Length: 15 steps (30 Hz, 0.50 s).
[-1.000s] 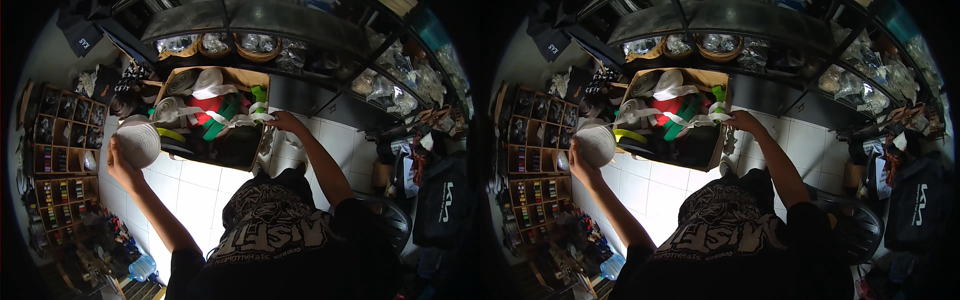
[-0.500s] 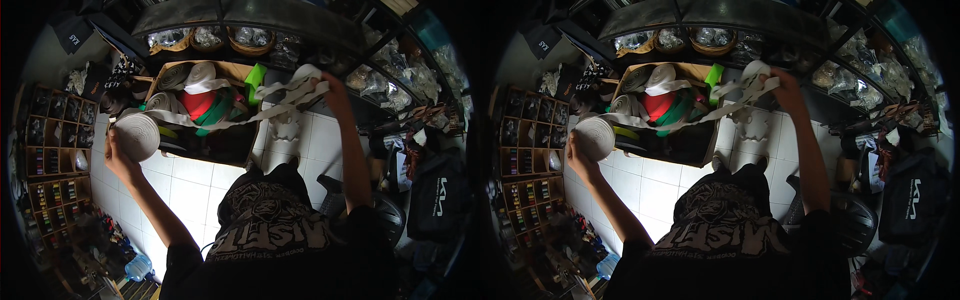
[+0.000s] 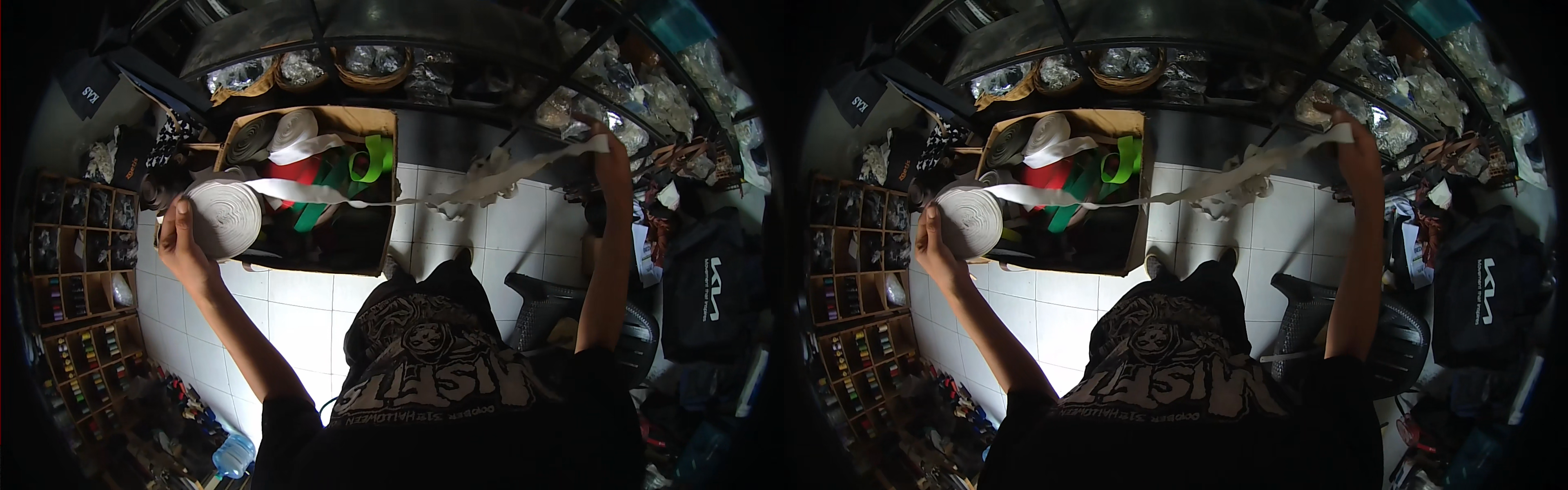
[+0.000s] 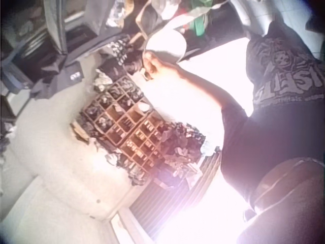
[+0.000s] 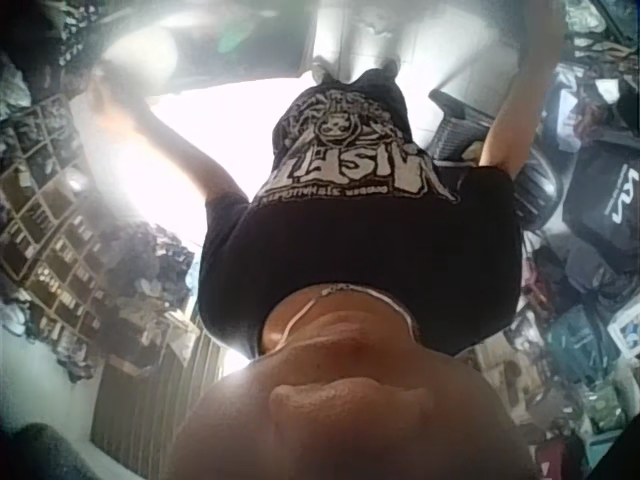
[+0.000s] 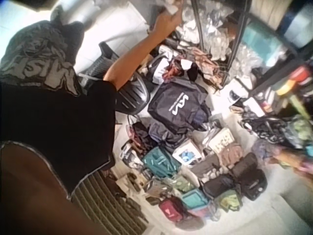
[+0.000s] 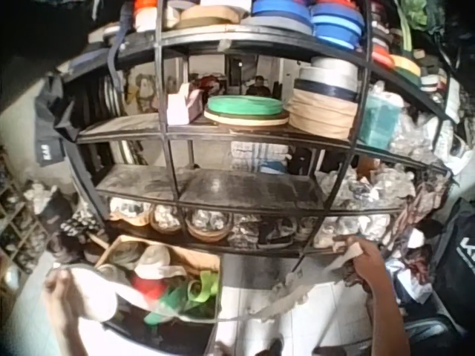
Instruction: The person picks up a roll of white textile tape from a box, pulls a length of tape from it, and then winds the loose tape back onto the roll by hand.
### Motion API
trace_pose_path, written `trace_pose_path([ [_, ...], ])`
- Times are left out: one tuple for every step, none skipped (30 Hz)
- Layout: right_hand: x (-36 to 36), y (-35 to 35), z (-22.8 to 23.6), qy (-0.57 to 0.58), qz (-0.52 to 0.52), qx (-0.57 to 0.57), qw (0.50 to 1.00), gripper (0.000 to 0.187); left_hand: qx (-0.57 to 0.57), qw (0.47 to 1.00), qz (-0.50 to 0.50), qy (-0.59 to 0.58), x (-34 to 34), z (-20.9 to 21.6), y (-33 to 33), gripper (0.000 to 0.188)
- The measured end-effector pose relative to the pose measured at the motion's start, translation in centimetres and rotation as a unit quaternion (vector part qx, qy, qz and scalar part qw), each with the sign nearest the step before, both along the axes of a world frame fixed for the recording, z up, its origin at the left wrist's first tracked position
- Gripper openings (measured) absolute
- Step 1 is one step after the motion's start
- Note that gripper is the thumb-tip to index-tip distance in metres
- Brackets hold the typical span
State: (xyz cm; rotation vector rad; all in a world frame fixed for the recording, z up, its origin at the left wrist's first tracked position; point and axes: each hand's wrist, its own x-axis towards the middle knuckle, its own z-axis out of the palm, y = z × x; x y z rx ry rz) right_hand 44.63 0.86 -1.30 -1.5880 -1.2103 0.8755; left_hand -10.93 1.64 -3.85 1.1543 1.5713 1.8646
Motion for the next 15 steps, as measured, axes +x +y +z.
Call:
trace_pose_path([
  [-0.2, 0.1, -0.2, 0.087, -0.016, 0.063, 0.994, 0.031, 0.007, 0.999, -0.031, 0.032, 0.3, 0.1, 0.2, 0.035],
  [2.0, 0.4, -3.3, -0.037, -0.011, 0.07, 0.997, 0.029, 0.008, 0.999, -0.045, 0.03, 0.8, 0.1, 0.7, 0.035],
  [4.2, 0.7, -6.6, -0.157, -0.003, 0.073, 0.985, 0.027, 0.003, 0.994, -0.098, 0.046, 1.4, 0.1, 1.0, 0.034],
  [4.0, 0.6, -7.1, -0.308, 0.119, -0.021, 0.944, 0.022, -0.004, 0.987, -0.148, 0.06, 1.8, 0.0, 1.2, 0.034],
  [1.8, 0.7, -4.9, -0.319, 0.196, -0.203, 0.905, 0.02, -0.006, 0.987, -0.149, 0.059, 2.4, 0.0, 1.1, 0.034],
  [0.4, 0.5, -3.7, -0.221, 0.16, -0.16, 0.949, 0.021, -0.019, 0.978, -0.197, 0.07, 3.4, 0.1, 1.1, 0.035],
  [-0.5, 0.5, -2.8, -0.121, 0.121, -0.114, 0.979, 0.022, -0.032, 0.966, -0.244, 0.081, 4.6, 0.1, 1.2, 0.036],
  [-0.9, 0.3, -2.0, -0.122, 0.118, -0.115, 0.979, 0.022, -0.041, 0.957, -0.279, 0.075, 6.0, -0.1, 1.4, 0.037],
  [-1.2, 0.1, -1.3, -0.144, 0.117, -0.081, 0.979, 0.023, -0.069, 0.936, -0.322, 0.121, 7.5, 0.3, 1.5, 0.034],
  [-1.6, 0.0, -1.0, -0.166, 0.111, -0.046, 0.979, 0.024, -0.052, 0.911, -0.391, 0.12, 10.1, 0.9, 2.0, 0.03],
  [-2.4, 0.1, -0.9, -0.165, 0.106, -0.043, 0.98, 0.024, -0.063, 0.873, -0.474, 0.092, 11.7, 0.9, 2.5, 0.03],
  [-3.3, 0.1, -0.8, -0.183, 0.114, 0.011, 0.976, 0.025, 0.018, 0.833, -0.54, 0.12, 14.1, 0.9, 3.5, 0.032],
  [-4.3, 0.2, -0.8, -0.201, 0.123, 0.064, 0.97, 0.027, 0.01, 0.805, -0.585, 0.097, 16.4, 1.3, 3.5, 0.03],
  [-6.1, 0.2, 0.2, -0.201, 0.121, 0.065, 0.97, 0.027, -0.009, 0.784, -0.614, 0.087, 18.3, 1.1, 3.5, 0.028],
  [-8.6, 0.3, 1.9, -0.193, 0.122, 0.049, 0.972, 0.029, 0.031, 0.771, -0.628, 0.097, 19.9, 0.7, 3.7, 0.029],
])
